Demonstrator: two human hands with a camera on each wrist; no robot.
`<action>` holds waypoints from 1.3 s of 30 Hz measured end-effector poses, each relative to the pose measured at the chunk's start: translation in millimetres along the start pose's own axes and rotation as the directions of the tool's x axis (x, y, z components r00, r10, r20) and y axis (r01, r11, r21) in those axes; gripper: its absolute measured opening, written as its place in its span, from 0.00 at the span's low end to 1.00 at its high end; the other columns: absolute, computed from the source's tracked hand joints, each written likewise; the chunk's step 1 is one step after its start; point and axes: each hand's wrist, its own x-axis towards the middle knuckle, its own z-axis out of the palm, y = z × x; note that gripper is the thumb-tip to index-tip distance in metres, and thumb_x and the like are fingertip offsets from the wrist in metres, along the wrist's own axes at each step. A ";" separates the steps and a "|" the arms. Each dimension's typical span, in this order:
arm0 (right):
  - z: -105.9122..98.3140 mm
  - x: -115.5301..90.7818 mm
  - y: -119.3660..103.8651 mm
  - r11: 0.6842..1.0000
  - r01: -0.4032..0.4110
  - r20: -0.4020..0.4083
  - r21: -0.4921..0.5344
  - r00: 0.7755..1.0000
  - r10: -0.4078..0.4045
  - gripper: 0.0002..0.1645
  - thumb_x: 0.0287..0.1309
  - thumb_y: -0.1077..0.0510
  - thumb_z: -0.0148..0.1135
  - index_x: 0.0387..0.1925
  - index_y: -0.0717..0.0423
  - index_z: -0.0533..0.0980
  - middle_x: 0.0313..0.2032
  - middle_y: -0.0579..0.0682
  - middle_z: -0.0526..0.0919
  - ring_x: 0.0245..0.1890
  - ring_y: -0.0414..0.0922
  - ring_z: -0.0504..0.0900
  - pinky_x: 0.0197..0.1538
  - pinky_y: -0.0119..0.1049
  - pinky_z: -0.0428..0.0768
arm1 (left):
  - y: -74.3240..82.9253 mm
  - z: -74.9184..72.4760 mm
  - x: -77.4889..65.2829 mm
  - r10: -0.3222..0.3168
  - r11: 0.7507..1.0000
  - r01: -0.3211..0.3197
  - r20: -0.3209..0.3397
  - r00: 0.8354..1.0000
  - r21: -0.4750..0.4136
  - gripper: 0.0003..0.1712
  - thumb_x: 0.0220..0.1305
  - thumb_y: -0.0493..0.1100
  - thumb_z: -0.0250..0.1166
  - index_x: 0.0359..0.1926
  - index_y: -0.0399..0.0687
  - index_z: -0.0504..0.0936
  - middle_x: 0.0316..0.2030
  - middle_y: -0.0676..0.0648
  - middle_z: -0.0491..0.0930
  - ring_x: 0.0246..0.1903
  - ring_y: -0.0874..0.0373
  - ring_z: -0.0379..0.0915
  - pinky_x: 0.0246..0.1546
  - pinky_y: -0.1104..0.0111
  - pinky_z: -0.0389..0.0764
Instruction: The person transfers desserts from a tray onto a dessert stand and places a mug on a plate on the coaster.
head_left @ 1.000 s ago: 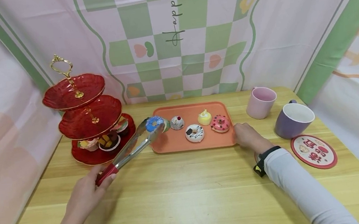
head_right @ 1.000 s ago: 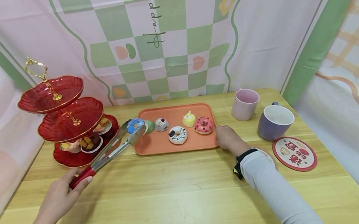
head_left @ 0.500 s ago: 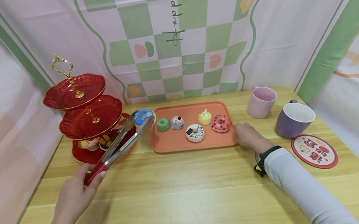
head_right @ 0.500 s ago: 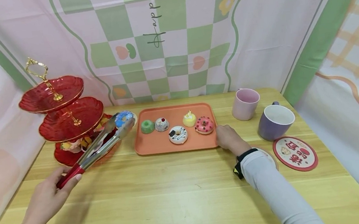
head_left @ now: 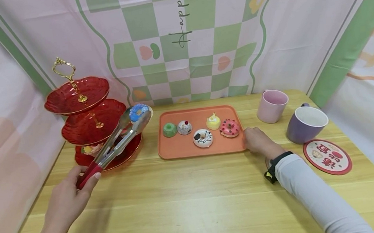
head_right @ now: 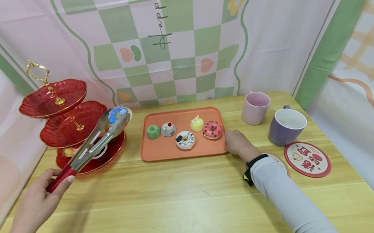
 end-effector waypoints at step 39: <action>-1.0 0.0 -2.9 0.999 -0.034 0.033 0.001 0.999 0.034 0.03 0.54 0.70 0.53 0.26 0.66 0.72 0.20 0.54 0.70 0.21 0.48 0.71 0.23 0.35 0.68 | -10.8 -18.4 4.8 -0.136 0.989 0.140 -0.077 0.988 0.050 0.27 0.66 0.56 0.55 0.49 0.33 0.69 0.22 0.43 0.72 0.18 0.52 0.64 0.16 0.64 0.62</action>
